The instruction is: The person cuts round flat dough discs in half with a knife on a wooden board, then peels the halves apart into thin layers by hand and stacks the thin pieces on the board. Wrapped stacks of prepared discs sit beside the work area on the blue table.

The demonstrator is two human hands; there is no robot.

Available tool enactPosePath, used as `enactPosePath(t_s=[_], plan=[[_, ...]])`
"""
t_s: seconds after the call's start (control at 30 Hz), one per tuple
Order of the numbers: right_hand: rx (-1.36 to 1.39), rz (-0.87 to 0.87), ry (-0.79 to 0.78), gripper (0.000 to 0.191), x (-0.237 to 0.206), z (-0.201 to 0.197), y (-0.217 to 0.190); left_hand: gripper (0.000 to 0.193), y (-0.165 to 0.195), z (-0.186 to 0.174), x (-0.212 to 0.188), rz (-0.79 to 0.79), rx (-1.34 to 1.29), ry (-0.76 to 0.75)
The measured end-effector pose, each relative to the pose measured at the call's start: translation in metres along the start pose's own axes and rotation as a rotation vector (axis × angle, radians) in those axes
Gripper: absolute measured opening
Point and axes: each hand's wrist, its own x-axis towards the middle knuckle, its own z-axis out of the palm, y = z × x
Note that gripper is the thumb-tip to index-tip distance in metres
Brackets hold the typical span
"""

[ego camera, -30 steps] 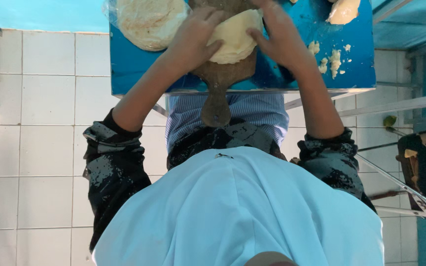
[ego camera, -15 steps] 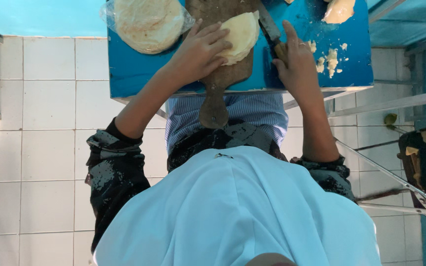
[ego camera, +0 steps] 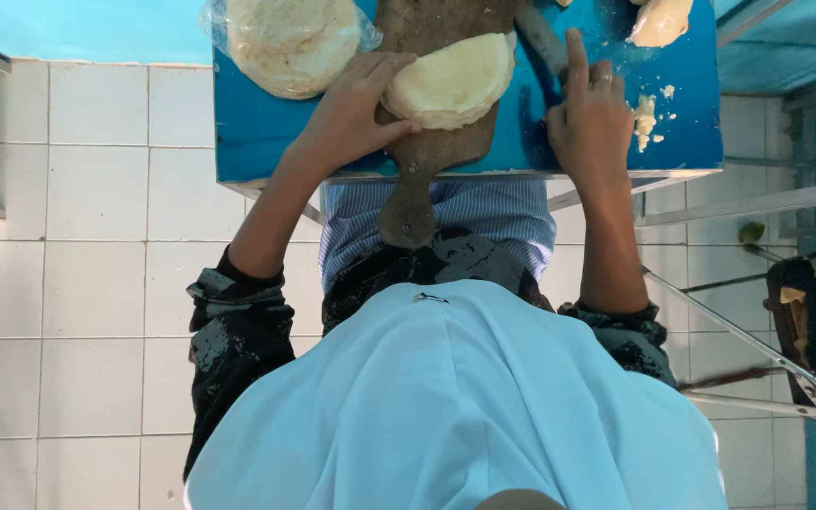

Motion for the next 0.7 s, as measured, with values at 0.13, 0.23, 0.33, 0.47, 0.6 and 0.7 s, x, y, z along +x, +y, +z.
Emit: enactPosePath(t_s=[0.13,0.23,0.33,0.47,0.6,0.7], plan=[[0.039,0.026,0.021,0.084,0.012,-0.002,0.008,0.091,0.008,-0.003,0.0,0.006,-0.029,0.001],[0.345,0.016,0.008,0.075,0.003,-0.021,0.009,0.095,0.017,-0.001,-0.001,-0.018,-0.072,0.03],[0.629,0.238,-0.165,0.069,-0.012,-0.049,0.004,0.094,0.032,0.002,-0.006,-0.082,-0.119,0.018],[0.773,0.084,-0.104,0.071,-0.027,-0.082,-0.006,0.088,0.05,0.01,-0.006,-0.098,-0.025,-0.005],[0.857,0.161,-0.143,0.07,-0.039,-0.093,-0.023,0.08,0.059,0.02,0.004,0.064,0.05,0.046],[0.976,0.231,-0.13,0.074,-0.045,-0.087,-0.038,0.058,0.056,0.024,0.008,0.081,0.035,0.014]])
